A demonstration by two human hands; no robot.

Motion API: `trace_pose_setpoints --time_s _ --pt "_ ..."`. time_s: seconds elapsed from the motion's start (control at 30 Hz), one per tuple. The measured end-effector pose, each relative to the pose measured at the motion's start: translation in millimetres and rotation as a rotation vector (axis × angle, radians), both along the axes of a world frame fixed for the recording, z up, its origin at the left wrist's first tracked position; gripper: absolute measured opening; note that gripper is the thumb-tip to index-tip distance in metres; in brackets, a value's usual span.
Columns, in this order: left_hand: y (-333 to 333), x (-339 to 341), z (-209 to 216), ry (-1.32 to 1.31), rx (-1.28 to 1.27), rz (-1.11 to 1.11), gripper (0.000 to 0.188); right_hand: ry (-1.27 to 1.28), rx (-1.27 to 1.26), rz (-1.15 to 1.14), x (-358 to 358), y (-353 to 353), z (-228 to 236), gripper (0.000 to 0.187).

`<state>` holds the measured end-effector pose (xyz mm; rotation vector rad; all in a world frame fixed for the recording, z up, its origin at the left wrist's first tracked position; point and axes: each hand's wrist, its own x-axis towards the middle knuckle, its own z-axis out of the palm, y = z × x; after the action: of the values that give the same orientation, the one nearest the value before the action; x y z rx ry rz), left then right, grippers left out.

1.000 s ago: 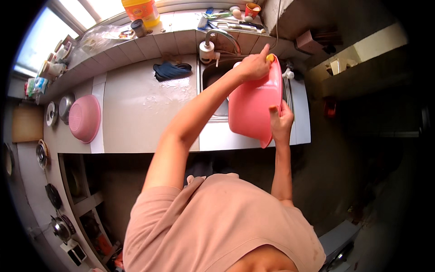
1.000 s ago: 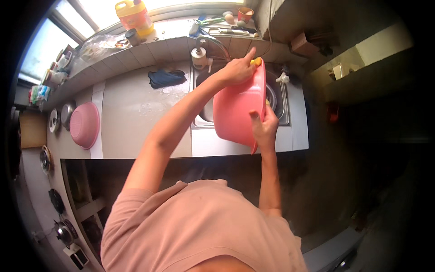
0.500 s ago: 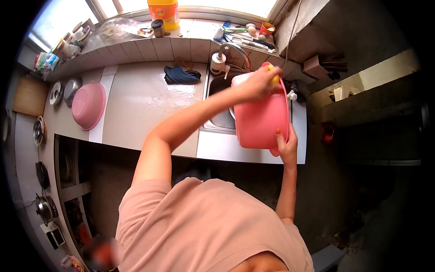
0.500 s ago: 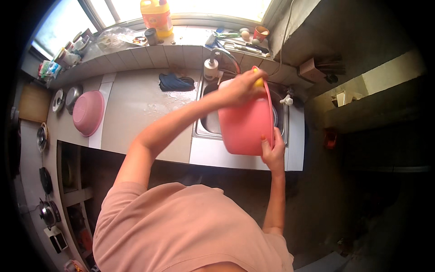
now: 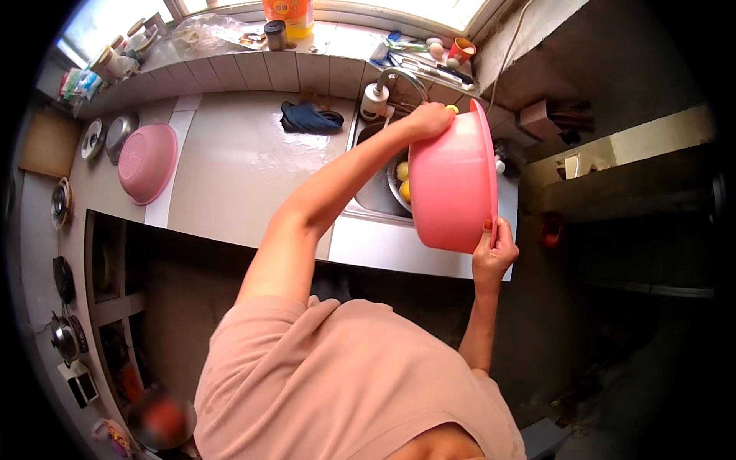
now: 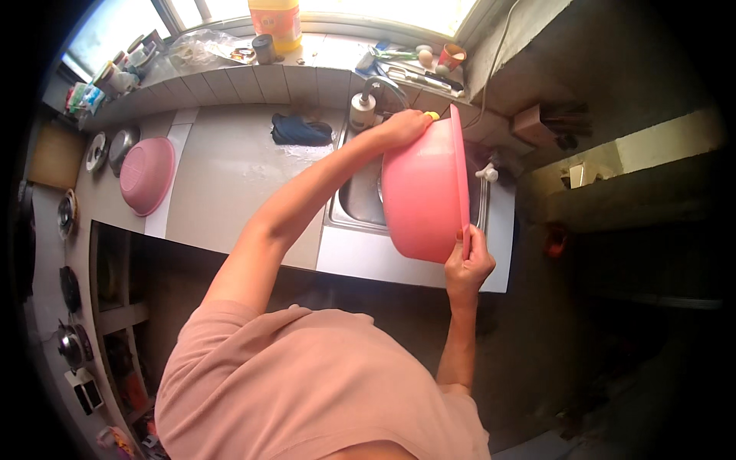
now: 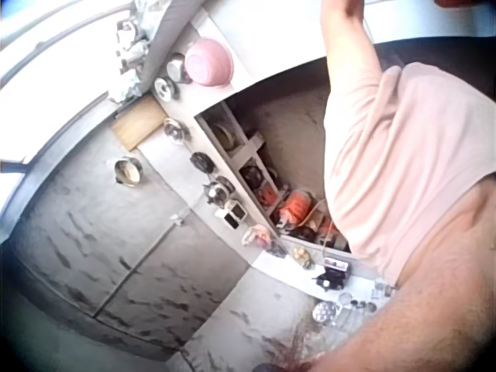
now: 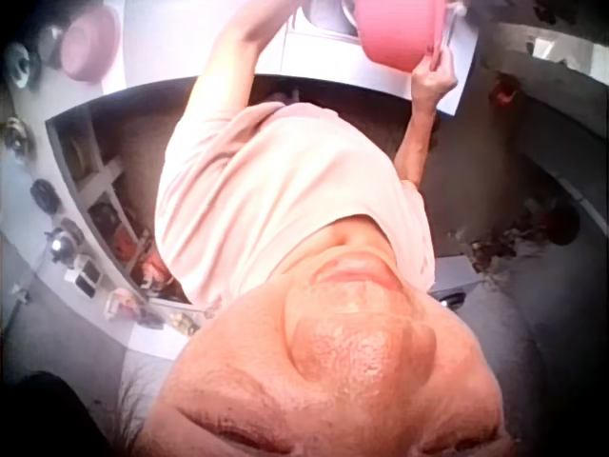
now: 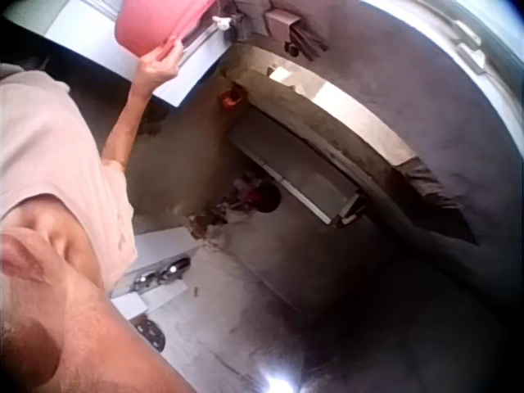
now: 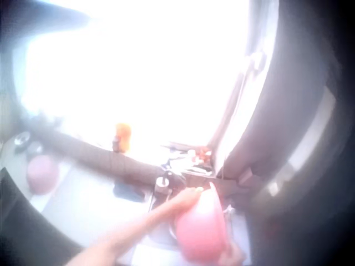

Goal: The person washes a pink plastic basin with a yellow sponge and dish soap, rinses it thoroughly under the tap, and then washes several yellow fruits one by one in the sink. The washed fruits are placed into the clean pink basin.

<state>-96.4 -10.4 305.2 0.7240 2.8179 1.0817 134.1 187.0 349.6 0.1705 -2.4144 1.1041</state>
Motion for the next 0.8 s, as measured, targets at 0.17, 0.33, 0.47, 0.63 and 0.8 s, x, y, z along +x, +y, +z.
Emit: trace_pose_setpoints --time_s 0.17,0.33,0.47,0.63,0.8 --pt "63.2 128.9 6.2 0.579 0.298 0.041 0.054 -0.079 -0.058 -0.037 -18.1 31.0 -32.2 0.010" --pt "40.6 85.1 33.0 -0.007 0.265 -0.019 0.070 -0.066 0.049 0.041 -9.6 24.4 -24.6 0.011" --pt "-14.4 -7.9 2.9 -0.308 0.524 -0.221 0.033 -0.033 0.061 0.150 1.3 18.6 -8.2 0.007" --pt "25.4 72.1 29.9 0.181 0.340 0.132 0.031 -0.346 -0.082 0.183 -5.9 39.6 -11.9 0.017" --pt "93.7 171.4 -2.2 0.517 0.359 0.137 0.049 -0.112 -0.052 0.070 -26.8 19.1 -36.6 0.013"
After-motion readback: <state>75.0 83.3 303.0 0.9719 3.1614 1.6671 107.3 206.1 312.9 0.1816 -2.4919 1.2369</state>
